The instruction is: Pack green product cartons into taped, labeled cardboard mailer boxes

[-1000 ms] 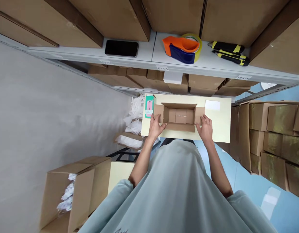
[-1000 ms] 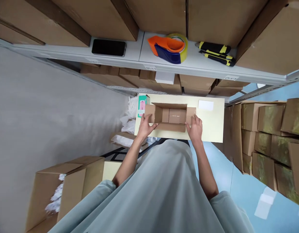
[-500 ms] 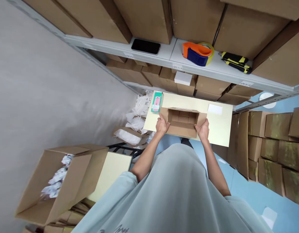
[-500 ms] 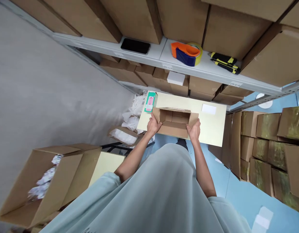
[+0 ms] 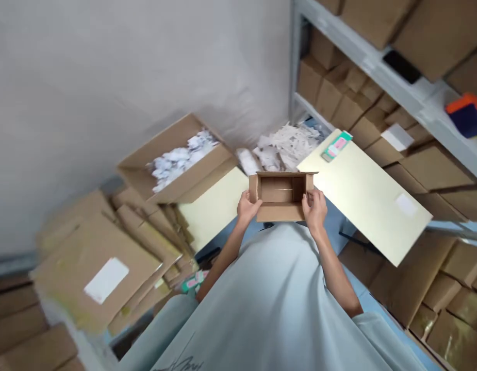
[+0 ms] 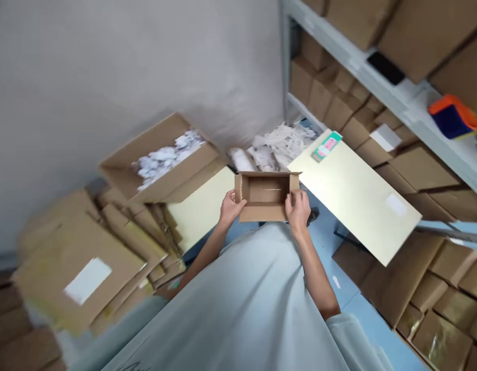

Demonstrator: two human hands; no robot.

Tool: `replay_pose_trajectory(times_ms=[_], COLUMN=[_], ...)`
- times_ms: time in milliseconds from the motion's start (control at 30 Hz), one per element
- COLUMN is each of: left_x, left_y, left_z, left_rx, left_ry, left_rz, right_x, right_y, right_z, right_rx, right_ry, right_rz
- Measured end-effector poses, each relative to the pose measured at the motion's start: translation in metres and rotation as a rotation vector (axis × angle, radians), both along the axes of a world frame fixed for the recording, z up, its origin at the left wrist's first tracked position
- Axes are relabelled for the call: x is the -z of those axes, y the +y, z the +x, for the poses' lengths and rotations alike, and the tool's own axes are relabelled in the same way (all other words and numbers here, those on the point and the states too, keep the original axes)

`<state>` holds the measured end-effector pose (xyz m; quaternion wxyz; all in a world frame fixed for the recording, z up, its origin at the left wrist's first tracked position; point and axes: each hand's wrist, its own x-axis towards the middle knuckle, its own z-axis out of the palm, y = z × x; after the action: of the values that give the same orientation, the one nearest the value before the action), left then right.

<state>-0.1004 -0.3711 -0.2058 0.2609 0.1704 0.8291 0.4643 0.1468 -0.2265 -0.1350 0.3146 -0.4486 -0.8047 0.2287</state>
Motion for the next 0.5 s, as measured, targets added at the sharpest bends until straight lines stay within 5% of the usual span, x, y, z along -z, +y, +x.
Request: replay_pose_trajectory(times_ms=[133, 233, 500], left_x=[0.004, 0.004, 0.016], left_y=[-0.094, -0.142, -0.198], left_z=[-0.03, -0.039, -0.054], left_rx=[-0.262, -0.424, -0.595], left_ry=[-0.16, -0.196, -0.16], left_rz=[0.093, 0.146, 0.09], right_x=[-0.009, -0.008, 0.006], right_y=[-0.051, -0.075, -0.081], right_z=[-0.086, -0.132, -0.214], right_rx=[-0.388, -0.546, -0.739], right_ry=[-0.133, -0.157, -0.12], right_rz=[0.104, 0.105, -0.019])
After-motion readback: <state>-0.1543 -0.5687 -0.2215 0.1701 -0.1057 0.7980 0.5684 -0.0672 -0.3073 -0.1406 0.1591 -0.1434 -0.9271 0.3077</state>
